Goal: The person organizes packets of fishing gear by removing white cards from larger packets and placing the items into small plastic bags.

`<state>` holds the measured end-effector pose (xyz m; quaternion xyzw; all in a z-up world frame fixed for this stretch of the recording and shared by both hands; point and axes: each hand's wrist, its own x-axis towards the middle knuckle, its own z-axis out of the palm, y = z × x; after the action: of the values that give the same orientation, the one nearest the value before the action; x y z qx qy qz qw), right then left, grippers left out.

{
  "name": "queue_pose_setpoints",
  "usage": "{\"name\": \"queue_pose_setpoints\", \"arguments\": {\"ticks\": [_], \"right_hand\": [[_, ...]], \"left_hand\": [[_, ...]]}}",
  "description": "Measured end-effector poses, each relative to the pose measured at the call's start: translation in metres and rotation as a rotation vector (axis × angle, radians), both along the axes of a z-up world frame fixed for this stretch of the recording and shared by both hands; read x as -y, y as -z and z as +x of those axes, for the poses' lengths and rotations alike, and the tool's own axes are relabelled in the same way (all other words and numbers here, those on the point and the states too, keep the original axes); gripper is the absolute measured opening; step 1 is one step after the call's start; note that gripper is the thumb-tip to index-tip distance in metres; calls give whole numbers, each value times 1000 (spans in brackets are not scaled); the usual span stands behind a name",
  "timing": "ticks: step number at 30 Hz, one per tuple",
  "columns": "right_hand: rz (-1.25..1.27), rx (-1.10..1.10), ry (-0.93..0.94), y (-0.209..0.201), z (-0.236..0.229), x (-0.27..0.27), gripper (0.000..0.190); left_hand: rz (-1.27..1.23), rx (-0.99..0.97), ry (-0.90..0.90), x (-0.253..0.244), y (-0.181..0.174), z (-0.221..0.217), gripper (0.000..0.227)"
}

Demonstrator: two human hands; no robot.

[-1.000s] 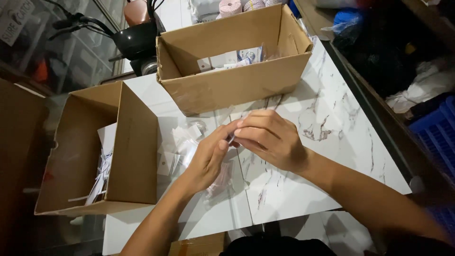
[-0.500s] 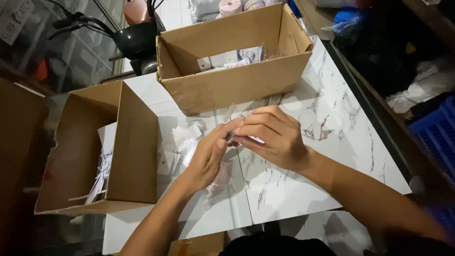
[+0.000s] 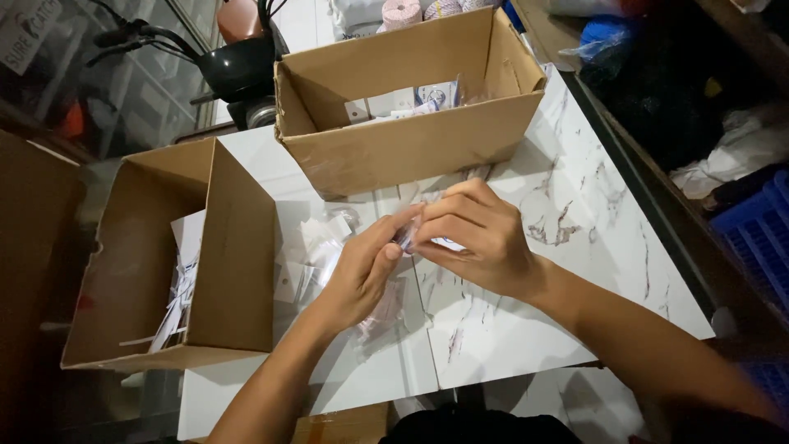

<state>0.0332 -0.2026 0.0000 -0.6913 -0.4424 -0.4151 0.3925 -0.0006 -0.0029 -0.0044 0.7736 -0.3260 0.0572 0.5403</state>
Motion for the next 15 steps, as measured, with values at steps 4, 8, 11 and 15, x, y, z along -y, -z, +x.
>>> {"name": "queue_pose_setpoints", "arguments": {"ticks": [4, 8, 11, 15], "right_hand": [[2, -2, -2, 0, -1, 1, 16], [-9, -8, -22, 6, -1, 0, 14], [-12, -57, -47, 9, -3, 0, 12], [-39, -100, -57, 1, -8, -3, 12]], "left_hand": [[-17, 21, 19, -1, 3, 2, 59], [-9, -4, 0, -3, 10, 3, 60], [2, -11, 4, -4, 13, 5, 61], [17, -14, -8, -1, 5, 3, 64]]}}
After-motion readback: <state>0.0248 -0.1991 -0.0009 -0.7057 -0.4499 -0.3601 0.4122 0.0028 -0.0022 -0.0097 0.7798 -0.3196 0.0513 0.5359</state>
